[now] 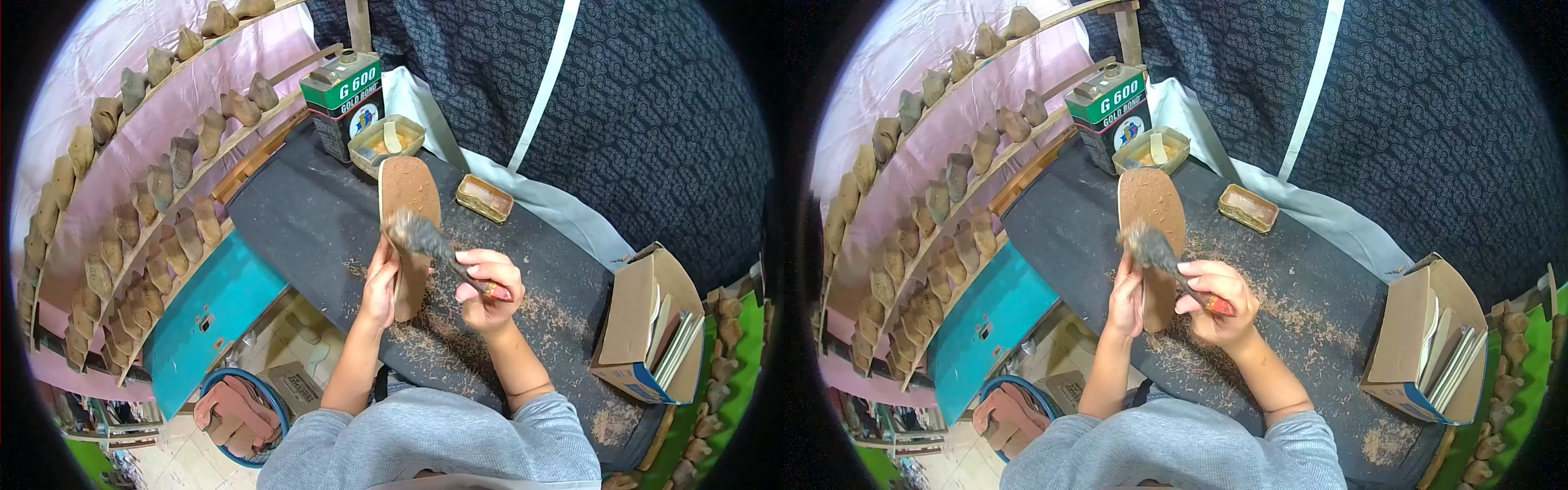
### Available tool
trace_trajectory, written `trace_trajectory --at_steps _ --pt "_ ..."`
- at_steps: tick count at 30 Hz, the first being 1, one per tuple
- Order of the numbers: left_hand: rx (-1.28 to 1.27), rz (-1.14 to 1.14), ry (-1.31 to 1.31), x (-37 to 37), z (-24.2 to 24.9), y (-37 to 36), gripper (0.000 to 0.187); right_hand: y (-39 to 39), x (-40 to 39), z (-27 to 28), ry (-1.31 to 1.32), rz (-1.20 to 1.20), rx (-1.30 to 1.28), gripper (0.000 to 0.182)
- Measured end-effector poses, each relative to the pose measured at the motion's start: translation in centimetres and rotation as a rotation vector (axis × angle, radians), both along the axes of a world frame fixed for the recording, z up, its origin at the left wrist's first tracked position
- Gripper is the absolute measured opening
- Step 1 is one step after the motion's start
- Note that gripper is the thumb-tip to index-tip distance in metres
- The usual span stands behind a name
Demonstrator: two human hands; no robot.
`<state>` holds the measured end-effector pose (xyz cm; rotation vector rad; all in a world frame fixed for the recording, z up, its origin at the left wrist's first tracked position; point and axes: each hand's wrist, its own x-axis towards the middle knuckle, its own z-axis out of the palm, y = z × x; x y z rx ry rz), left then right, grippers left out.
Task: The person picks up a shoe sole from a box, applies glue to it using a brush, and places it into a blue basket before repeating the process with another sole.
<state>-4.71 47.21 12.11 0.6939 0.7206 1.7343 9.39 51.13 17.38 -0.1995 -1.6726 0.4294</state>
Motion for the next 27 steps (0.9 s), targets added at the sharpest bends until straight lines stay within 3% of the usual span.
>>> trace_trajectory --at_steps 3,7,9,12,16,22,27 --pt "0.020 -0.017 0.027 0.5 0.3 -0.1 0.054 -0.2 -0.3 0.2 -0.013 -0.064 0.052 0.025" --pt "0.060 -0.032 -0.049 -0.5 -0.3 -0.3 0.054 -1.3 0.3 -0.8 -0.027 0.011 -0.063 0.026" --pt "0.010 0.131 0.125 -0.7 -0.3 -0.2 0.052 -1.7 0.8 -1.3 -0.047 0.020 -0.104 0.025" --pt "0.025 0.087 0.044 -0.9 0.1 -0.8 0.052 -2.0 1.1 -1.6 -0.001 0.067 -0.201 0.027" --pt "0.062 0.050 -0.102 -0.4 0.8 -1.2 0.052 -1.9 0.1 -0.3 0.041 0.048 0.007 0.035" --pt "0.060 0.207 -0.059 -1.4 0.7 -1.0 0.051 -3.1 0.0 -2.2 -0.010 0.055 -0.072 0.036" --pt "0.064 0.089 -0.135 -2.3 0.9 -1.9 0.050 -3.7 0.0 -2.1 -0.078 0.016 -0.071 0.036"
